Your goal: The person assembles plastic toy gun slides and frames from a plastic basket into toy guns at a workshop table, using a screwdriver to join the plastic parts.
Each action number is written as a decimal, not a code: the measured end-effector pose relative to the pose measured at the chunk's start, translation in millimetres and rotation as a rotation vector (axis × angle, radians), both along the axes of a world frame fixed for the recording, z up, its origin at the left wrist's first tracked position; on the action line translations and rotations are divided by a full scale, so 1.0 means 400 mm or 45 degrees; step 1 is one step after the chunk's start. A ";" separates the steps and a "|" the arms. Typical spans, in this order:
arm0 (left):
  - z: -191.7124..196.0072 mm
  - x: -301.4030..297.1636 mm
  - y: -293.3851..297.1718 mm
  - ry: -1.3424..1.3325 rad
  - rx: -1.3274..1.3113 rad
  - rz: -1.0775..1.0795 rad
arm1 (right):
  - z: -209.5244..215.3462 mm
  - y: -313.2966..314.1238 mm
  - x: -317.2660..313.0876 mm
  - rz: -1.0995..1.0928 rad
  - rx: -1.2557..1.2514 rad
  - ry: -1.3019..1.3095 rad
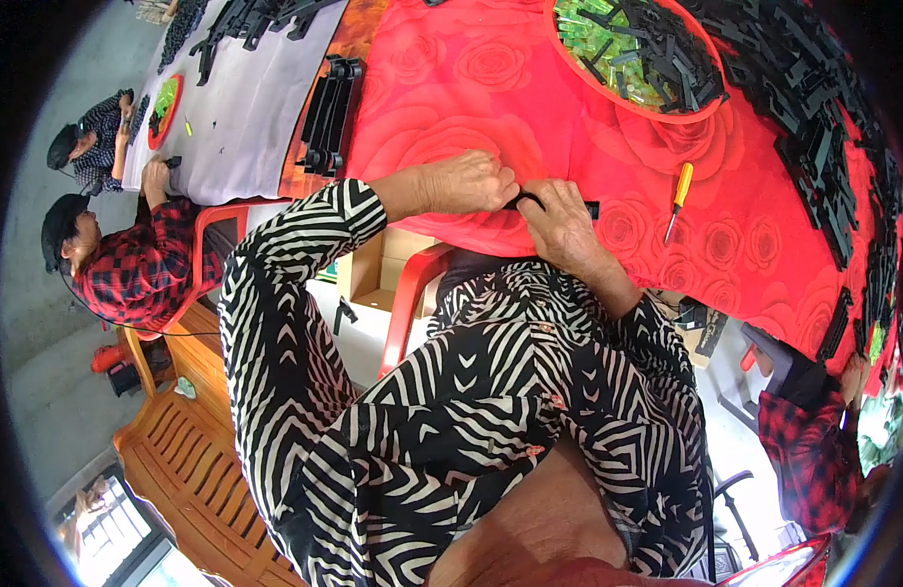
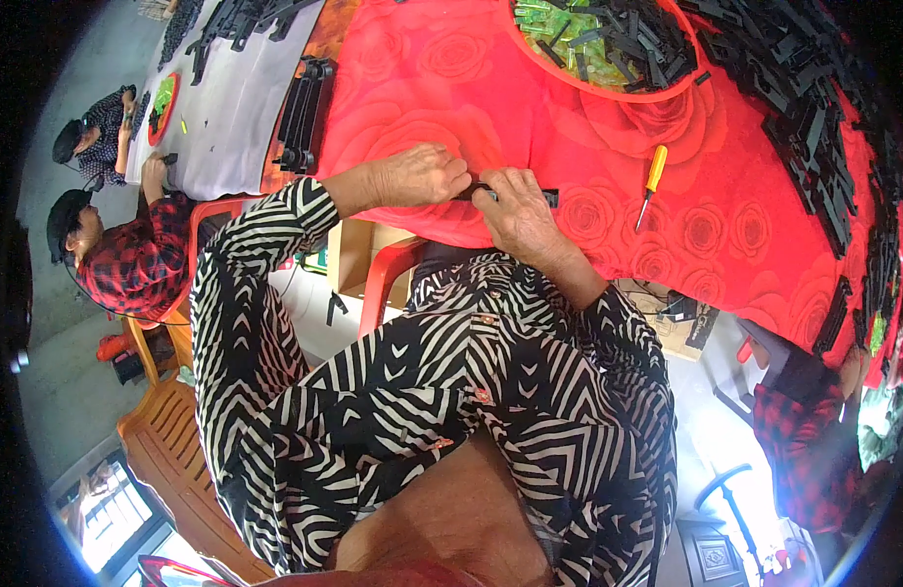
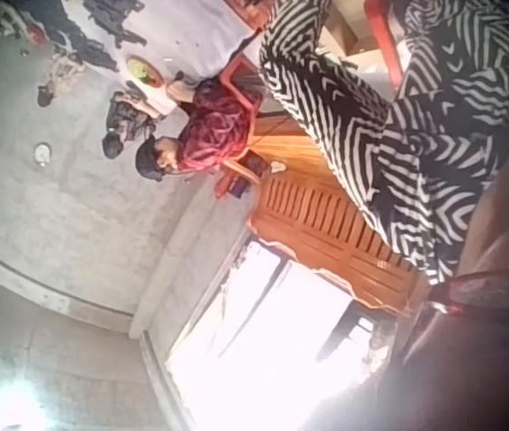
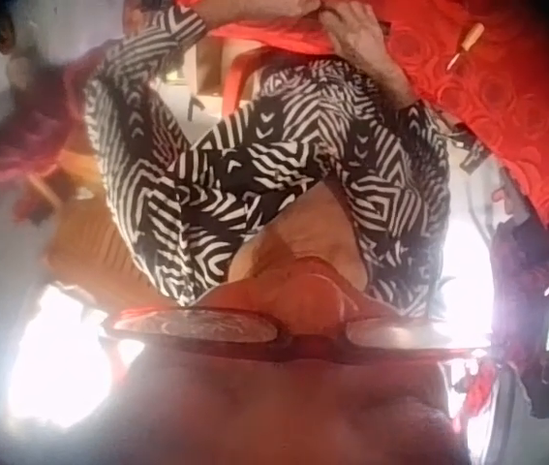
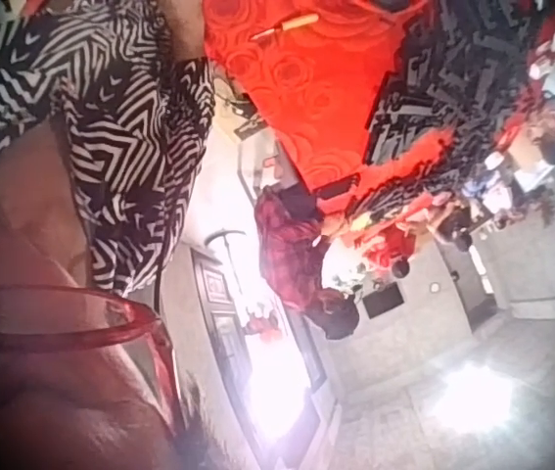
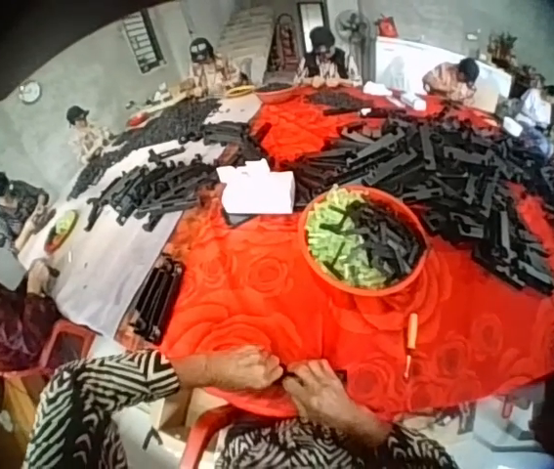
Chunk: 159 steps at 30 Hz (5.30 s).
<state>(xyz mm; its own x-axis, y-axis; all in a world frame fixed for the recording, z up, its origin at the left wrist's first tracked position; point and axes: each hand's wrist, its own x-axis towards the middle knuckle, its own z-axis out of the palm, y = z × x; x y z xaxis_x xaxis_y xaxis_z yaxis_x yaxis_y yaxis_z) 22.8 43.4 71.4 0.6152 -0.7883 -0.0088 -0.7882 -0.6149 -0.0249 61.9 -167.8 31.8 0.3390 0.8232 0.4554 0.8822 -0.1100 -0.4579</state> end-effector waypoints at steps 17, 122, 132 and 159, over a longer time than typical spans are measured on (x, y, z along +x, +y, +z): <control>0.022 -0.041 0.001 0.559 -0.316 0.864 | 0.012 -0.009 -0.005 -0.020 -0.014 -0.030; -0.020 -0.010 -0.106 0.624 -0.747 1.418 | 0.206 0.025 0.420 -0.731 -0.903 -0.071; -0.011 -0.006 -0.117 0.676 -0.760 1.448 | 0.193 0.026 0.448 -0.616 -0.833 -0.119; -0.043 -0.023 -0.118 0.582 -0.889 1.485 | 0.153 -0.016 0.416 -0.497 -0.309 -0.132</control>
<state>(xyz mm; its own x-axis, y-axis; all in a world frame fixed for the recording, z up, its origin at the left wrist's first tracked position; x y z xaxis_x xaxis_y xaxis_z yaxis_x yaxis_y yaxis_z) 13.5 -3.8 54.3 0.9507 0.2308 -0.2070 0.3098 -0.6847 0.6596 228.3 -174.2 93.2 0.6074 0.7300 0.3133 0.7932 -0.5358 -0.2894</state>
